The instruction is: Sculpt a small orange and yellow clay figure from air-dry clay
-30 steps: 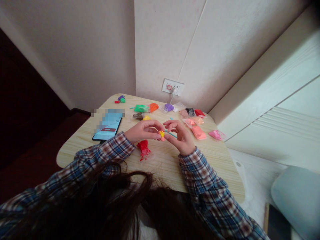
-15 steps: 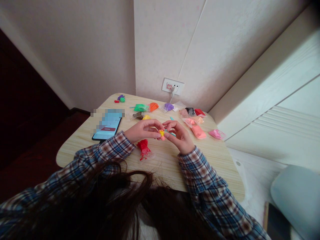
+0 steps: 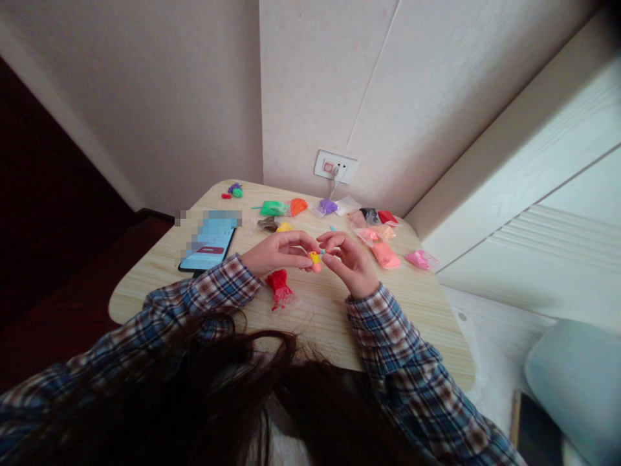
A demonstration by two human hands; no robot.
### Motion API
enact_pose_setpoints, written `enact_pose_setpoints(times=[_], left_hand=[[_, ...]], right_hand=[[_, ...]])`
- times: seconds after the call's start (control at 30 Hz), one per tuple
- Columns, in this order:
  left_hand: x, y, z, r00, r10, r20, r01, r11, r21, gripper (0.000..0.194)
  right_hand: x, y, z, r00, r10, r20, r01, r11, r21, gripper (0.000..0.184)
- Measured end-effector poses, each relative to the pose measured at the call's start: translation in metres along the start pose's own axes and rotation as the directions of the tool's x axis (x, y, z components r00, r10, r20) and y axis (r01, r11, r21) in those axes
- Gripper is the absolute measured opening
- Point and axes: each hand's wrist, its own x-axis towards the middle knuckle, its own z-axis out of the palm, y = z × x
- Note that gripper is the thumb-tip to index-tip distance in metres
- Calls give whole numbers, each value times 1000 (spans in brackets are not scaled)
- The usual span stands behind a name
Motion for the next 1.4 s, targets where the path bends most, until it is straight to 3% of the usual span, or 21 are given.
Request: enact_pose_setpoints(times=[0.2,0.5,0.9,1.23,1.4], left_hand=[[0,-1,-1,1000,-14,-9,14,1000,4,24],[1,1,1,1000,4,-9,-5,1000,-7,23],[1,0,1,1000,-4,10,4,1000,-24,22],[0,-1,1,1000,14,7,-14,1000,9,23],[1,-1,0,995,58,-76,-54,997,51,21]], right_hand=[[0,3,0,1000,-23,14,23,1000,-12,18],[0,-2,1,981,-192,-25,187,973,-137,8],[0,-9,0,960,-281,-21,270,940,-210,4],[0,-7,0,976,-213,-41,204,965,-165,8],[2,3,-9,974,-124,-187,68,957,-281,8]])
